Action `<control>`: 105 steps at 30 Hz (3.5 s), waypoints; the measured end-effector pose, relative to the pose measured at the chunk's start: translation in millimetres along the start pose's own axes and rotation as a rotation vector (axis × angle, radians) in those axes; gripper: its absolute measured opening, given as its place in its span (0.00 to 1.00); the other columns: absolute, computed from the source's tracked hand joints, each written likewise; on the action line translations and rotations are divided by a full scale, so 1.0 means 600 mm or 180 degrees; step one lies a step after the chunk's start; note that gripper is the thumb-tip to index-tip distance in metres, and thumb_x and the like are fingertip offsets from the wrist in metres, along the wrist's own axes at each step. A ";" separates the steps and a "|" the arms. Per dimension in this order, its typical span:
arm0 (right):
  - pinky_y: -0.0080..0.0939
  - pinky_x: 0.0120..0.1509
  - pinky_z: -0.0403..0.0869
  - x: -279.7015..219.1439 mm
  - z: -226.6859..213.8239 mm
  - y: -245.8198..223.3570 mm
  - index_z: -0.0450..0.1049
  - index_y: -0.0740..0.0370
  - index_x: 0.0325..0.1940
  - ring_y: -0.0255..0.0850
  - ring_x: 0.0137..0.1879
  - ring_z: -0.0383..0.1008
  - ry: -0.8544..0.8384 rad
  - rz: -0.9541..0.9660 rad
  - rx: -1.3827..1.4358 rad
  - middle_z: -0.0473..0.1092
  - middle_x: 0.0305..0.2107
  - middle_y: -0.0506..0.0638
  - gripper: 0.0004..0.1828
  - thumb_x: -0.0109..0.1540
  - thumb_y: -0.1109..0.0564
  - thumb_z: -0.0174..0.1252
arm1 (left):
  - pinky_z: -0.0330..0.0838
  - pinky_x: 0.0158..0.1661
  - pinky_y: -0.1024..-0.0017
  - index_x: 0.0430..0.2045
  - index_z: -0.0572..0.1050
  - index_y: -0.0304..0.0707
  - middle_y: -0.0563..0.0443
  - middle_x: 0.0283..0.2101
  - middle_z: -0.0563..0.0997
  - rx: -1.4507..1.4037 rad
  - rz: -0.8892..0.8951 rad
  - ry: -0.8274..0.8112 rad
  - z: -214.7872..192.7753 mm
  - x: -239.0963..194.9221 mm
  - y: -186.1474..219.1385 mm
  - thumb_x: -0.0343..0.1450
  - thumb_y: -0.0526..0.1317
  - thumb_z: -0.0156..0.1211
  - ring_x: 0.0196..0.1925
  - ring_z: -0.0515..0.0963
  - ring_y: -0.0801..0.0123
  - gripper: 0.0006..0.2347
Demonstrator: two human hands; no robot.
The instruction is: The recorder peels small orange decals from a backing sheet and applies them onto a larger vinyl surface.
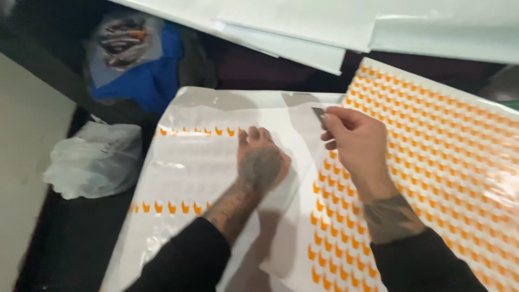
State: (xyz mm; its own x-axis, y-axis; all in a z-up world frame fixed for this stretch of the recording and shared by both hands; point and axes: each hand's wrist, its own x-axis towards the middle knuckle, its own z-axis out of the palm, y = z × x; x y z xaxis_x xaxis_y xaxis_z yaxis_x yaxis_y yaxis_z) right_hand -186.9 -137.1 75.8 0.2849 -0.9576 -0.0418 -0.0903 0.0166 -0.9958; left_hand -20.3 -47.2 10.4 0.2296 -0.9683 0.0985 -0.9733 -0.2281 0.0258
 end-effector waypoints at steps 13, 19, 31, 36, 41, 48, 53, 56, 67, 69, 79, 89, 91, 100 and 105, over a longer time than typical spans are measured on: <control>0.38 0.25 0.71 -0.212 -0.037 0.045 0.82 0.62 0.42 0.33 0.24 0.76 0.0359 0.1409 -0.0923 0.79 0.24 0.47 0.13 0.58 0.52 0.65 | 0.79 0.42 0.67 0.32 0.84 0.37 0.42 0.36 0.86 -0.2382 0.0044 -0.0671 -0.034 -0.089 0.070 0.67 0.44 0.64 0.39 0.86 0.56 0.10; 0.37 0.29 0.76 -0.211 -0.027 0.054 0.82 0.63 0.40 0.34 0.25 0.79 0.0625 0.1084 -0.1220 0.79 0.24 0.48 0.13 0.59 0.52 0.64 | 0.80 0.35 0.66 0.27 0.84 0.36 0.43 0.28 0.85 -0.2523 -0.0212 -0.0678 -0.024 -0.080 0.068 0.62 0.45 0.69 0.30 0.86 0.60 0.11; 0.35 0.29 0.77 -0.208 -0.037 0.058 0.81 0.65 0.40 0.34 0.26 0.80 0.0387 0.1237 -0.1106 0.80 0.24 0.49 0.13 0.59 0.53 0.63 | 0.80 0.37 0.67 0.26 0.85 0.37 0.43 0.27 0.85 -0.2445 -0.0465 -0.1158 -0.018 -0.062 0.068 0.58 0.46 0.72 0.31 0.86 0.60 0.12; 0.33 0.29 0.77 -0.205 -0.041 0.062 0.81 0.66 0.40 0.33 0.27 0.78 0.0281 0.1407 -0.0837 0.78 0.24 0.48 0.11 0.60 0.55 0.63 | 0.79 0.36 0.65 0.23 0.85 0.37 0.42 0.27 0.84 -0.2228 -0.0458 -0.1066 -0.014 -0.061 0.074 0.60 0.53 0.72 0.30 0.85 0.57 0.16; 0.34 0.29 0.75 -0.203 -0.044 0.069 0.81 0.67 0.40 0.33 0.26 0.76 0.0190 0.1402 -0.0693 0.78 0.24 0.50 0.12 0.61 0.55 0.64 | 0.79 0.35 0.64 0.21 0.85 0.37 0.42 0.26 0.84 -0.2158 -0.0372 -0.0956 -0.006 -0.059 0.074 0.60 0.52 0.72 0.28 0.85 0.56 0.15; 0.32 0.29 0.76 -0.207 -0.040 0.060 0.81 0.67 0.41 0.31 0.26 0.77 0.0261 0.1359 -0.0824 0.78 0.24 0.47 0.12 0.61 0.54 0.64 | 0.79 0.34 0.64 0.21 0.84 0.37 0.42 0.24 0.84 -0.2137 -0.0453 -0.1105 -0.008 -0.056 0.072 0.60 0.54 0.73 0.28 0.85 0.57 0.17; 0.34 0.26 0.71 -0.204 -0.053 0.079 0.81 0.66 0.40 0.33 0.23 0.73 0.0015 0.1178 -0.0533 0.76 0.22 0.49 0.11 0.61 0.55 0.64 | 0.79 0.36 0.65 0.25 0.85 0.38 0.43 0.27 0.85 -0.2349 -0.0247 -0.0980 -0.027 -0.068 0.050 0.60 0.54 0.72 0.30 0.85 0.59 0.17; 0.33 0.26 0.72 -0.184 -0.057 0.066 0.80 0.66 0.39 0.33 0.23 0.73 -0.0077 0.1090 -0.0497 0.76 0.22 0.48 0.10 0.61 0.55 0.63 | 0.79 0.37 0.67 0.27 0.84 0.37 0.45 0.30 0.86 -0.2733 -0.0329 -0.1071 -0.046 -0.080 0.021 0.61 0.54 0.70 0.32 0.86 0.62 0.18; 0.35 0.27 0.73 0.004 0.033 0.053 0.81 0.65 0.44 0.35 0.27 0.79 -0.0603 0.0957 -0.1148 0.79 0.26 0.50 0.12 0.63 0.53 0.62 | 0.71 0.54 0.55 0.49 0.77 0.38 0.38 0.51 0.79 -0.1222 0.0110 0.0893 -0.001 -0.059 -0.048 0.66 0.43 0.68 0.53 0.76 0.47 0.19; 0.31 0.31 0.77 0.024 0.049 0.051 0.82 0.64 0.43 0.33 0.30 0.81 -0.0648 0.0814 -0.1057 0.80 0.27 0.49 0.12 0.62 0.55 0.61 | 0.62 0.60 0.48 0.59 0.69 0.34 0.33 0.62 0.68 -0.1066 0.0293 0.0650 -0.006 -0.055 -0.043 0.67 0.44 0.66 0.65 0.65 0.40 0.26; 0.32 0.32 0.76 0.040 0.068 0.031 0.83 0.62 0.43 0.32 0.28 0.79 -0.0764 0.0843 -0.1571 0.79 0.26 0.49 0.10 0.61 0.55 0.63 | 0.61 0.61 0.47 0.60 0.67 0.33 0.35 0.63 0.67 -0.0949 0.0166 0.0434 -0.003 -0.051 -0.041 0.67 0.47 0.64 0.66 0.64 0.41 0.27; 0.31 0.33 0.75 0.042 0.074 0.025 0.83 0.62 0.43 0.33 0.28 0.78 -0.0774 0.0944 -0.1759 0.79 0.25 0.50 0.10 0.61 0.55 0.62 | 0.61 0.61 0.48 0.61 0.64 0.31 0.33 0.62 0.66 -0.0790 0.0212 0.0382 0.000 -0.043 -0.042 0.67 0.47 0.63 0.65 0.64 0.41 0.29; 0.32 0.33 0.75 0.042 0.075 0.024 0.83 0.62 0.43 0.33 0.28 0.78 -0.0767 0.0986 -0.1734 0.79 0.25 0.50 0.10 0.61 0.55 0.62 | 0.61 0.61 0.48 0.61 0.64 0.31 0.33 0.62 0.66 -0.0762 0.0200 0.0340 -0.001 -0.041 -0.042 0.67 0.47 0.63 0.65 0.64 0.41 0.29; 0.32 0.34 0.76 0.041 0.076 0.029 0.83 0.61 0.42 0.33 0.28 0.79 -0.0682 0.1002 -0.1853 0.79 0.25 0.48 0.10 0.62 0.54 0.62 | 0.59 0.62 0.47 0.64 0.61 0.30 0.31 0.63 0.64 -0.0688 0.0135 0.0106 0.000 -0.037 -0.040 0.68 0.48 0.61 0.65 0.62 0.39 0.31; 0.32 0.33 0.76 0.039 0.079 0.027 0.84 0.61 0.42 0.33 0.28 0.79 -0.0662 0.1004 -0.1770 0.79 0.25 0.50 0.10 0.62 0.54 0.62 | 0.59 0.62 0.46 0.64 0.61 0.34 0.31 0.64 0.64 -0.0628 0.0096 0.0067 -0.001 -0.038 -0.038 0.67 0.48 0.61 0.66 0.63 0.38 0.31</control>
State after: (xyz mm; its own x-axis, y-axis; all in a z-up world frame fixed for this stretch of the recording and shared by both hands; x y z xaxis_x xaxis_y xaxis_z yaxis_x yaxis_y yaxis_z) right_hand -136.5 -145.8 54.6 0.3372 -0.8550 -0.3941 -0.6617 0.0825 -0.7452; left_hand -3.3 -19.6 8.2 0.2025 -0.9715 0.1229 -0.9608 -0.1728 0.2169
